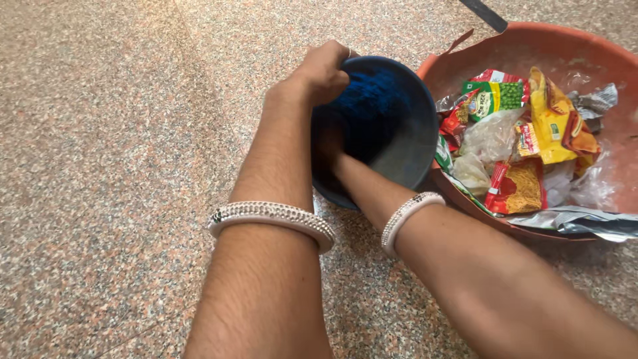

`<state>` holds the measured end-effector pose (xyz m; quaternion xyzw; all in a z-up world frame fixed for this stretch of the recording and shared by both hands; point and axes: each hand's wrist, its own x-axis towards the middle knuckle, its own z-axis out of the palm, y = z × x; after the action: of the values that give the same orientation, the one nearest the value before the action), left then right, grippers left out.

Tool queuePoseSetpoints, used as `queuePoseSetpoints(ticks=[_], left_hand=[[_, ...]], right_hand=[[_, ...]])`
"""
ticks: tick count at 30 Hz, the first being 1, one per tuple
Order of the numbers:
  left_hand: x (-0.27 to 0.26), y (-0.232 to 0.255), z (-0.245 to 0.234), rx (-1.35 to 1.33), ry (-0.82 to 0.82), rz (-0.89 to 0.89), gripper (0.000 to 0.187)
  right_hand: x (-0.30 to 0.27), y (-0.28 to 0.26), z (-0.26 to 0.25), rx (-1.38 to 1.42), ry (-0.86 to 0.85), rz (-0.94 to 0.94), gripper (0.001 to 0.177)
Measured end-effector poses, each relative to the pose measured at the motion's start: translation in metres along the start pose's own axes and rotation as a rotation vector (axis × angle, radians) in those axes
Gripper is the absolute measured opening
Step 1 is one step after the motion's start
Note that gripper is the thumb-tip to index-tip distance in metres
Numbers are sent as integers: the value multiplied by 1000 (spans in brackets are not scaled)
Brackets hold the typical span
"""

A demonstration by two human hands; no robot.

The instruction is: The person transfers small snack wrappers and plastic debris from a large orange basin into a smaller blue container, then empties the blue container back into the orange basin repeatedly. The person handles the items by hand without using tools.

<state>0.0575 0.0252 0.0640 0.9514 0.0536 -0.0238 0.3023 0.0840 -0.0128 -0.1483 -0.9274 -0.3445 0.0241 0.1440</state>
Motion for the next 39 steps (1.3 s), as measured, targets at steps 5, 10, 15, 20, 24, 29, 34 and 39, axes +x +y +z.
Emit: queuePoseSetpoints(ticks=[5,10,15,20,24,29,34,39], left_hand=[[-7,-3,-5,63,8,39,48],[-13,-4,-10,31,32,-16,47],[-10,3,-12,-4,-31,-63,48],[7,3,-3,109,22,13,48],[2,-7,-7,83,22,5,46],[-17,-2,-16,18,11,-39,52],[-19,5,-17,33,-9,-28,52],[-22,-3,-19,-11,32,-78,48]], right_hand=[[-33,32,-21,-328,-76,-617,30],[-20,40,-43,-615,80,-935,30],[-2,60,-41,-434,19,-653,33],[-20,51,-8,-124,-88,-290,30],[-4,41,-8,-16,-95,-185,27],[7,11,-5,-3,-14,-174,25],[-16,25,-8,-154,-78,-416,22],[-4,39,-26,-363,30,-646,20]])
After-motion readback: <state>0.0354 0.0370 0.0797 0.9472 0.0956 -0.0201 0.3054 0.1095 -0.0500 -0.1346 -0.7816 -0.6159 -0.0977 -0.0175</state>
